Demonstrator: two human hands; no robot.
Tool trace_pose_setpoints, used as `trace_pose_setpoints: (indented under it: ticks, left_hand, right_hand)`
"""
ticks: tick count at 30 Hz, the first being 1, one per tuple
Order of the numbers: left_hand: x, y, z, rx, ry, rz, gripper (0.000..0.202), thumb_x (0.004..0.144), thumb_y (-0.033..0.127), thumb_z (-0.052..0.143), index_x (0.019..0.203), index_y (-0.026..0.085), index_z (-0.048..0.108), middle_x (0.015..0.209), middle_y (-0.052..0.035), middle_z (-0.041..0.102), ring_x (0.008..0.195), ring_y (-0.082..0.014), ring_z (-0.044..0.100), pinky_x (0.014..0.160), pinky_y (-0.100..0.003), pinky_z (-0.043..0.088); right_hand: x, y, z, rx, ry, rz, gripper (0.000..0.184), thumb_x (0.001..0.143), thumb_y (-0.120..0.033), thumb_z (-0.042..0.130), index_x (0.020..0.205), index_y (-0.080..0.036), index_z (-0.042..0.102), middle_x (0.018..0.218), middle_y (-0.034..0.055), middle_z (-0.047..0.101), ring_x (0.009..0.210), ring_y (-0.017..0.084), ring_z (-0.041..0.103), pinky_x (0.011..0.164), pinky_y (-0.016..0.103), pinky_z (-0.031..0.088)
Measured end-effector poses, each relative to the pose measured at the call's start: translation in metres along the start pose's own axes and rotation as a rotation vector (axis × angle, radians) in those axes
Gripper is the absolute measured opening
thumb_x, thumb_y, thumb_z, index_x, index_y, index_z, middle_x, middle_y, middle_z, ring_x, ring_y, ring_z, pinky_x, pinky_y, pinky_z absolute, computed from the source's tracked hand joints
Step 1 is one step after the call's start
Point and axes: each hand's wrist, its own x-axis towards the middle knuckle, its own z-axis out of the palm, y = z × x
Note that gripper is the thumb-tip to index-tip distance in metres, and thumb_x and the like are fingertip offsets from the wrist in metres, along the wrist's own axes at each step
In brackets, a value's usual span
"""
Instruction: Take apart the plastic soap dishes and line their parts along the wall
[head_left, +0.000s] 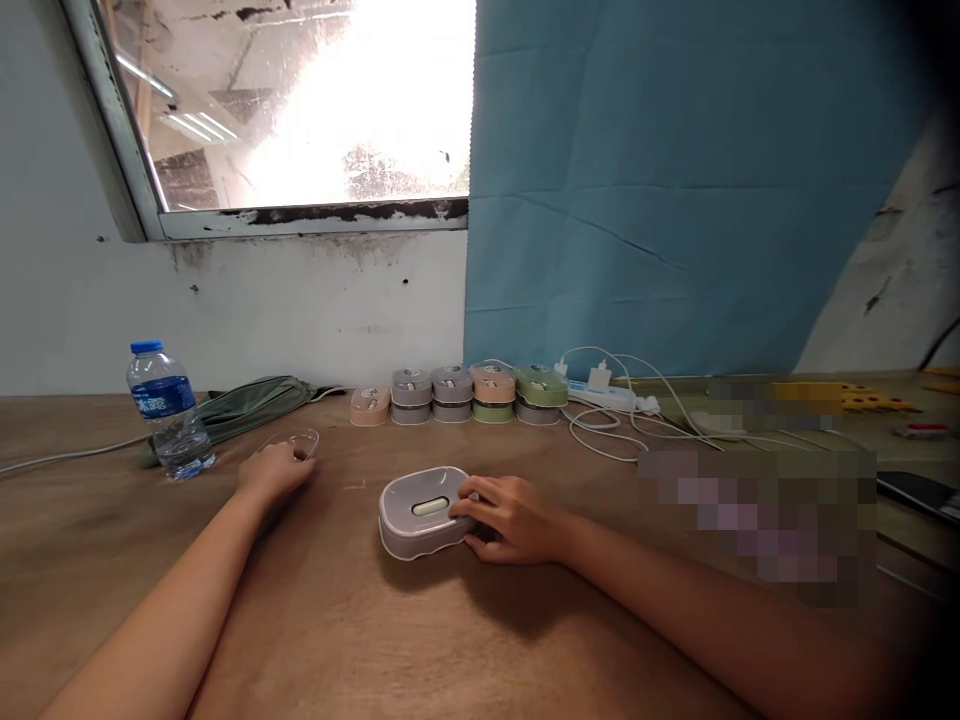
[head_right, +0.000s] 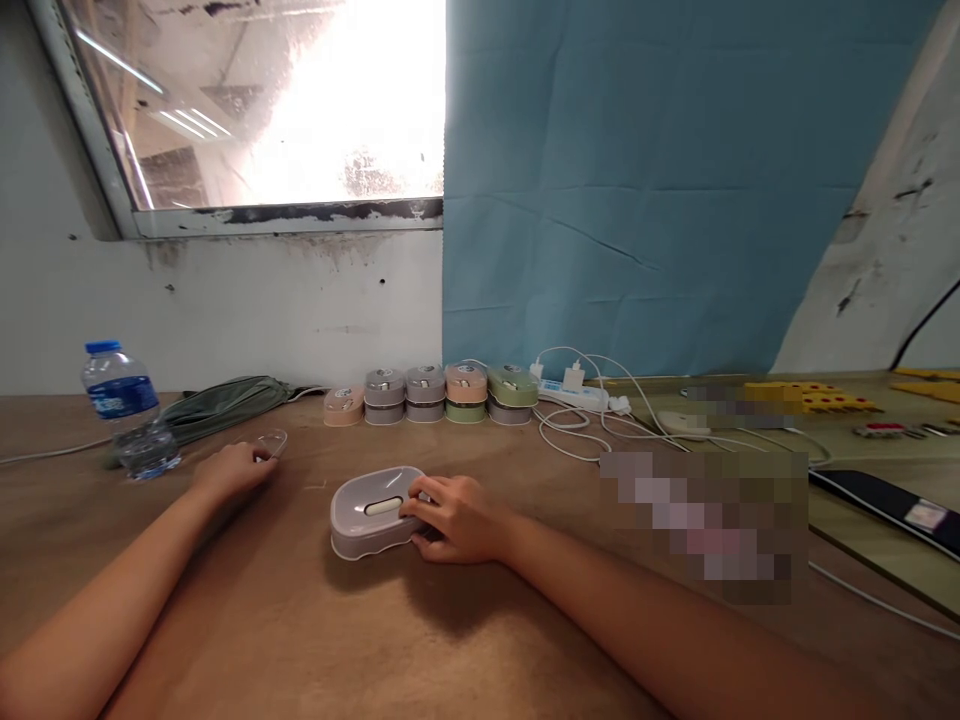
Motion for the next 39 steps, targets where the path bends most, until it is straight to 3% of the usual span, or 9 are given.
trace_pose_setpoints:
  ticks: [17, 19, 21, 24, 26, 30, 33, 36, 39]
  left_hand:
    - [-0.001, -0.003, 0.0, -0.004, 0.021, 0.004, 0.037, 0.07, 0.045, 0.041, 0.086, 0.027, 0.069, 0.092, -0.0092, 0.067, 0.088, -0.0329, 0.059, 0.064, -0.037, 0.044]
    - [-0.002, -0.001, 0.001, 0.001, 0.079, 0.018, 0.039, 0.071, 0.047, 0.041, 0.091, 0.027, 0.068, 0.096, -0.0095, 0.066, 0.089, -0.0327, 0.059, 0.066, -0.037, 0.044]
    - [-0.005, 0.006, 0.0, 0.012, 0.223, 0.091, 0.041, 0.072, 0.047, 0.042, 0.095, 0.023, 0.066, 0.099, -0.0102, 0.063, 0.091, -0.0316, 0.057, 0.071, -0.038, 0.043]
    - [-0.017, 0.026, -0.002, -0.05, 0.396, 0.367, 0.037, 0.075, 0.042, 0.043, 0.093, 0.02, 0.065, 0.095, -0.0086, 0.061, 0.091, -0.0267, 0.055, 0.081, -0.037, 0.041]
    - [-0.03, 0.044, -0.003, -0.174, 0.342, 0.632, 0.033, 0.077, 0.04, 0.045, 0.094, 0.022, 0.065, 0.095, -0.0066, 0.06, 0.093, -0.023, 0.053, 0.085, -0.036, 0.039]
    - [-0.056, 0.079, 0.003, -0.35, -0.023, 1.102, 0.043, 0.071, 0.045, 0.059, 0.11, 0.027, 0.06, 0.116, -0.0052, 0.054, 0.108, -0.0222, 0.048, 0.094, -0.034, 0.035]
    - [-0.062, 0.091, 0.011, -0.389, -0.137, 1.178, 0.053, 0.064, 0.043, 0.067, 0.114, 0.028, 0.058, 0.12, -0.0053, 0.055, 0.112, -0.0239, 0.048, 0.102, -0.039, 0.028]
    - [-0.06, 0.092, 0.016, -0.459, -0.158, 1.154, 0.044, 0.067, 0.04, 0.066, 0.109, 0.027, 0.061, 0.114, -0.0052, 0.061, 0.109, -0.0224, 0.053, 0.106, -0.04, 0.021]
    - [-0.058, 0.09, 0.015, -0.56, -0.14, 1.116, 0.035, 0.071, 0.038, 0.063, 0.103, 0.023, 0.065, 0.104, -0.0057, 0.066, 0.103, -0.0217, 0.057, 0.105, -0.038, 0.024]
  right_hand:
    - [0.0, 0.0, -0.001, 0.0, -0.013, 0.021, 0.025, 0.074, -0.027, 0.052, 0.097, -0.017, 0.056, 0.096, 0.0084, 0.055, 0.074, 0.015, 0.056, 0.063, 0.025, 0.044]
    - [0.0, 0.0, -0.001, 0.0, -0.011, 0.022, 0.025, 0.074, -0.027, 0.052, 0.097, -0.017, 0.056, 0.096, 0.0083, 0.055, 0.074, 0.015, 0.056, 0.062, 0.025, 0.044]
    - [0.0, 0.0, 0.0, 0.003, -0.012, 0.025, 0.026, 0.074, -0.027, 0.052, 0.097, -0.017, 0.055, 0.096, 0.0082, 0.055, 0.074, 0.015, 0.056, 0.062, 0.025, 0.044]
    - [0.0, 0.0, -0.001, 0.006, -0.02, 0.036, 0.026, 0.074, -0.027, 0.052, 0.098, -0.018, 0.055, 0.097, 0.0083, 0.054, 0.074, 0.015, 0.056, 0.063, 0.024, 0.044]
    - [0.001, -0.001, -0.002, 0.01, -0.027, 0.05, 0.026, 0.074, -0.027, 0.051, 0.098, -0.018, 0.055, 0.097, 0.0082, 0.054, 0.074, 0.015, 0.055, 0.062, 0.024, 0.044]
    - [0.001, -0.001, -0.002, 0.016, -0.053, 0.087, 0.026, 0.075, -0.024, 0.051, 0.1, -0.018, 0.055, 0.099, 0.0077, 0.053, 0.073, 0.014, 0.055, 0.063, 0.025, 0.044]
    - [0.0, 0.0, -0.001, 0.009, -0.044, 0.101, 0.028, 0.074, -0.023, 0.051, 0.102, -0.019, 0.052, 0.1, 0.0076, 0.052, 0.073, 0.015, 0.055, 0.063, 0.025, 0.044]
    - [-0.001, 0.002, 0.001, 0.028, 0.017, 0.132, 0.039, 0.071, -0.022, 0.052, 0.109, -0.016, 0.045, 0.103, 0.0096, 0.051, 0.08, 0.017, 0.055, 0.065, 0.026, 0.045]
    - [0.0, 0.001, 0.002, 0.032, 0.099, 0.111, 0.039, 0.07, -0.018, 0.05, 0.107, -0.014, 0.041, 0.101, 0.01, 0.052, 0.084, 0.018, 0.054, 0.067, 0.026, 0.046]
